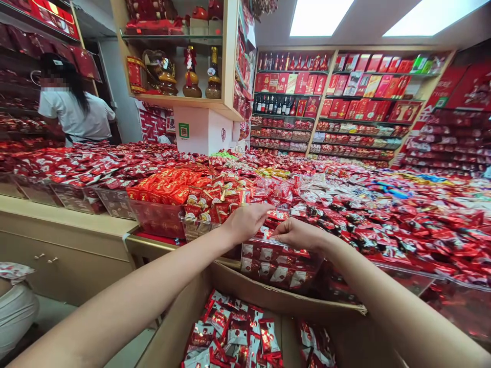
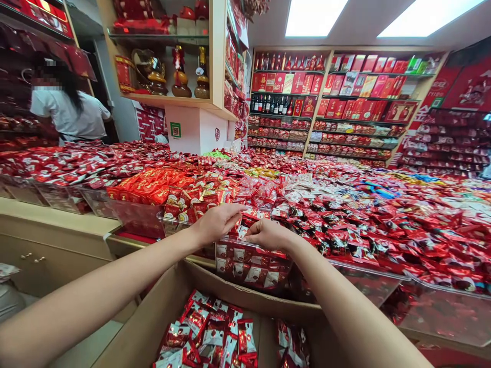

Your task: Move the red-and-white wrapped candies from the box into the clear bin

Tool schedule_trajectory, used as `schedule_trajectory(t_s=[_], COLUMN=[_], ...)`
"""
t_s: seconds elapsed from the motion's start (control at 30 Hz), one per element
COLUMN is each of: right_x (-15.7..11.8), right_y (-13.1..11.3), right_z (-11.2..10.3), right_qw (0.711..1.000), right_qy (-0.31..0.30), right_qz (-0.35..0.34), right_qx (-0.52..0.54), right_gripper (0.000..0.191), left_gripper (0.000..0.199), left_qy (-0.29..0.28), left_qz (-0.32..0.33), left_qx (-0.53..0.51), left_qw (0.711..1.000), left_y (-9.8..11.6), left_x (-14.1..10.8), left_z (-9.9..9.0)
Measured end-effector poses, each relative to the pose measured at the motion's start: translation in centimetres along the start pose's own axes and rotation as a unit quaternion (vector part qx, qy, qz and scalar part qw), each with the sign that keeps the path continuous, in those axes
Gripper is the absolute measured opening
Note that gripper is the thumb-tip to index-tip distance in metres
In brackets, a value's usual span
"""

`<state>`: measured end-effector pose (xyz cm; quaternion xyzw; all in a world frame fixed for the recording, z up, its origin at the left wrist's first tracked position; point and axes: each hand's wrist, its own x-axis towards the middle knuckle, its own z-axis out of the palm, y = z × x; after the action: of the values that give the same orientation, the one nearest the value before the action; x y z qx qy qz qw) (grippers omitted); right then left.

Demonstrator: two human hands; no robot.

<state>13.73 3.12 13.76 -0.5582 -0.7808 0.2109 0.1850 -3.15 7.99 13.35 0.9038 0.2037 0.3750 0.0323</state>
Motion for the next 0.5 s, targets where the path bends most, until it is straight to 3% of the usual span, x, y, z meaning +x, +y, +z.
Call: schedule_trajectory(t_s=[0.07, 0.17, 0.2, 0.23, 0.3, 0.33, 0.4, 0.47, 0.5], right_x=[-0.9, -4.2, -5.6, -7.0, -9.3, -10.1, -10.6, -9.9, -9.4], right_y=[-0.6, -2.0, -2.3, -2.6, -2.6, -2.4, -1.2, 0.5, 1.4], right_z=[0.0, 0.4, 1.0, 1.8, 4.3, 6.1, 10.0, 13.9, 15.6], right_qw=[0.998, 0.979, 0.971, 0.97, 0.992, 0.999, 0.982, 0.96, 0.958], right_qy=[0.055, 0.201, 0.234, 0.231, 0.101, 0.002, -0.18, -0.236, -0.236], right_qz=[0.002, -0.026, -0.049, -0.071, -0.076, -0.047, 0.045, 0.126, 0.139], right_qx=[-0.002, 0.0, 0.007, 0.014, 0.025, 0.009, -0.042, -0.085, -0.085], right_gripper=[0.026, 0.026, 0.023, 0.02, 0.017, 0.016, 0.014, 0.037, 0.051], left_gripper=[0.029, 0.026, 0.023, 0.021, 0.02, 0.018, 0.021, 0.028, 0.031], left_qy=[0.043, 0.093, 0.064, -0.011, -0.226, -0.318, -0.479, -0.574, -0.557], left_qz=[-0.005, 0.009, 0.037, 0.072, 0.091, 0.082, 0.061, -0.027, -0.09], left_qx=[-0.008, -0.043, -0.06, -0.07, -0.049, -0.033, -0.014, -0.002, -0.006], left_qw=[0.999, 0.995, 0.995, 0.995, 0.969, 0.944, 0.876, 0.818, 0.825], left_y=[0.8, 2.8, 3.7, 4.5, 5.6, 5.9, 5.7, 4.8, 4.3], left_x=[-1.0, -4.2, -5.6, -7.0, -9.6, -10.8, -12.6, -13.8, -14.2], left_z=[-0.6, -1.8, -1.9, -1.9, -0.8, 0.3, 3.5, 7.2, 8.8])
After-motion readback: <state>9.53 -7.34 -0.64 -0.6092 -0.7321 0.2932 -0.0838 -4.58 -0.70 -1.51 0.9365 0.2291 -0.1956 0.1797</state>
